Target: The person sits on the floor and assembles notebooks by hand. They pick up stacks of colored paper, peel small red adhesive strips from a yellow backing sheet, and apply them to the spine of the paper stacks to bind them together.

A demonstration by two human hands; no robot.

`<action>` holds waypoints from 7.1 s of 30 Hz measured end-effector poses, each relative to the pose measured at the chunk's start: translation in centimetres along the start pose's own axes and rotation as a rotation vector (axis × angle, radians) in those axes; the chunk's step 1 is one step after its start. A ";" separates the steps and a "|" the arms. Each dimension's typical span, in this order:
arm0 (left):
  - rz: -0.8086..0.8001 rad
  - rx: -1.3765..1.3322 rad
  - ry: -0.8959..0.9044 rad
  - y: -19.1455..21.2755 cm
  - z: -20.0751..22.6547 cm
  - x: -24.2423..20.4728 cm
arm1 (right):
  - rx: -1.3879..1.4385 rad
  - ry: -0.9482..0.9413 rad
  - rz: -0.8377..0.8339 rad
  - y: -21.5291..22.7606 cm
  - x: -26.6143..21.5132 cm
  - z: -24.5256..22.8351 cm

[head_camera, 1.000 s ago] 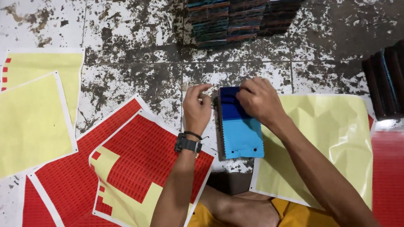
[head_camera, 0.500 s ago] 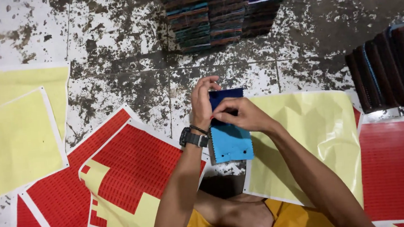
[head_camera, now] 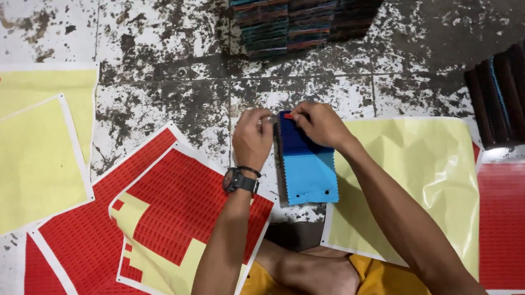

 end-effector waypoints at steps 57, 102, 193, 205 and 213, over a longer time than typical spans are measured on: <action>-0.408 -0.114 0.113 -1.6 2.1 1.0 | -0.705 0.341 -0.284 -0.2 -5.4 -4.4; -0.594 0.036 0.175 -2.3 1.9 1.1 | -0.631 0.587 0.101 -5.4 -18.7 -8.0; -0.841 -0.455 0.199 -18.1 17.6 -28.6 | -0.015 -0.681 1.272 5.7 -45.0 2.5; -0.869 -0.413 0.133 -17.8 17.7 -28.9 | -0.178 -0.548 1.330 5.9 -44.5 0.3; -0.879 -0.506 0.154 -18.0 18.0 -28.8 | 0.300 -0.463 1.190 5.7 -45.2 1.9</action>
Point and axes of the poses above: each hand's wrist, its own x-axis towards the middle knuckle, its own y-axis out of the back of the hand, z = x × y, the point moved 8 cm from there along x, towards the middle knuckle, and after that the axes turned 7 degrees about y, right-handed, at the moved point
